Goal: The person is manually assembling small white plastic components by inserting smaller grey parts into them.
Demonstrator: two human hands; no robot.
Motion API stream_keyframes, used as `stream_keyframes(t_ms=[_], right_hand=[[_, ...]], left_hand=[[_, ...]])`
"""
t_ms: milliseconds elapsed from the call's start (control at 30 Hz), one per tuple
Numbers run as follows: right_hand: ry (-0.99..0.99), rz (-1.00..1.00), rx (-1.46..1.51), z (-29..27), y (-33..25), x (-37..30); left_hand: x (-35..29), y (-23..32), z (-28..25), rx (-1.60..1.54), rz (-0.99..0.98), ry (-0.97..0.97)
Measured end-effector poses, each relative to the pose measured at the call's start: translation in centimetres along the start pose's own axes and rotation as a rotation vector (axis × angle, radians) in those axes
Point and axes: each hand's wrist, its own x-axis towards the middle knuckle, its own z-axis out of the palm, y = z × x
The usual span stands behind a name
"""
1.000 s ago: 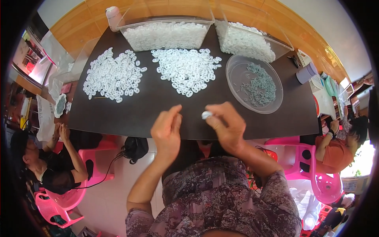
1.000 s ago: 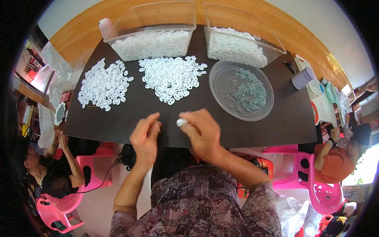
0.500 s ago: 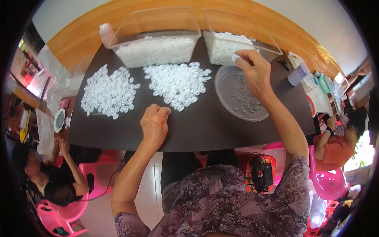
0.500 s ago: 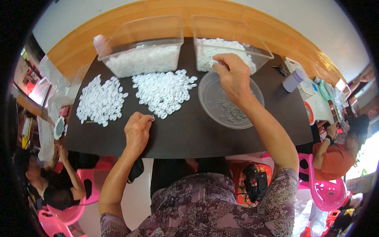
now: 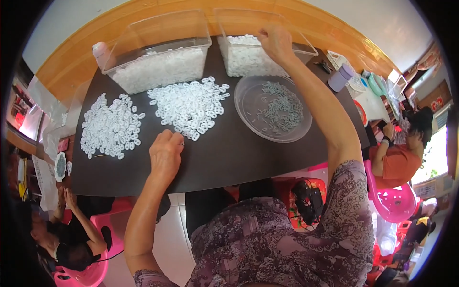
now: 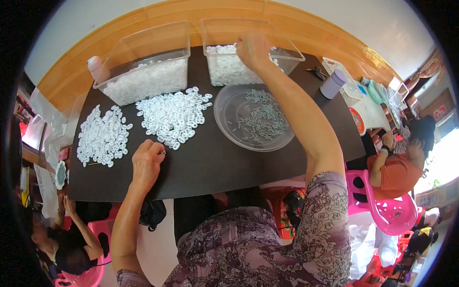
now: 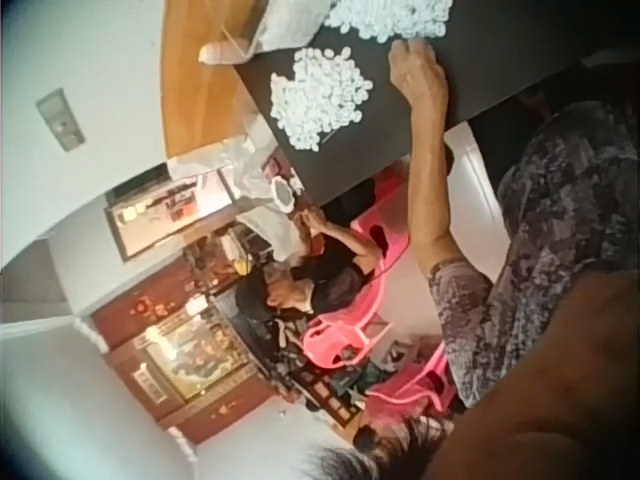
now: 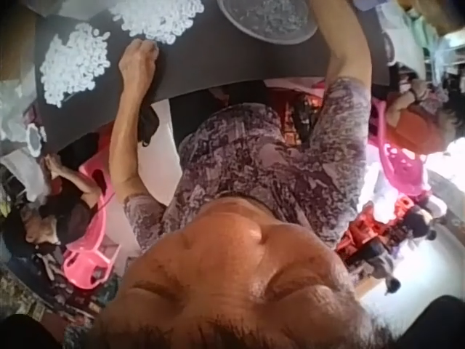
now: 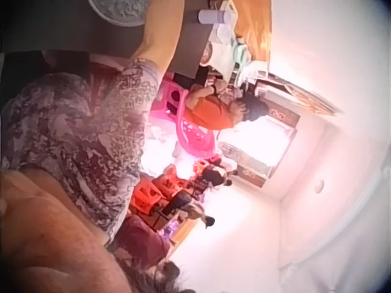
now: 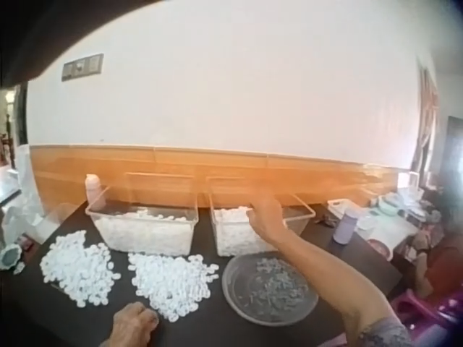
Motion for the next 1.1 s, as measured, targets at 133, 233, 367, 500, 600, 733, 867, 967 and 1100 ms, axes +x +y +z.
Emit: stream_keyframes(t_ms=[133,233,367,500,600,733,867,967,1100], right_hand=[[-0.028,-0.124,0.228,-2.2,-1.8,-5.0],[-0.137,-0.165,0.283,-4.1,-2.0,-9.3],[-0.369,0.002,0.516,-4.1,-2.1,-14.3],[-0.427,-0.093,0.487,-2.0,-3.1,-15.9],[-0.403,-0.254,0.345,-0.7,-4.2,-16.1],[-0.484,-0.311,0.296,0.1,-3.7,-16.4],[-0.494,-0.308,0.310,-0.5,-4.0,-16.3],[-0.386,-0.258,0.339,-1.6,-4.2,-16.0],[-0.334,-0.216,0.467,-5.1,-6.2,-15.1]], left_hand=[[0.1,-0.5,-0.2,-0.050,-0.049,-0.070],[0.3,0.0,-0.8,-0.084,-0.076,-0.069],[0.3,0.0,-0.1,-0.063,-0.104,-0.069],[0.2,0.2,-0.2,-0.041,-0.130,-0.044],[-0.3,-0.2,-0.2,-0.015,-0.126,-0.048],[-0.3,0.1,-0.5,0.018,-0.130,-0.056],[-0.9,0.5,-1.1,-0.027,-0.167,-0.055],[-1.8,0.9,-1.6,-0.126,-0.227,-0.040],[-3.3,1.8,-2.7,-0.910,-0.659,-0.010]])
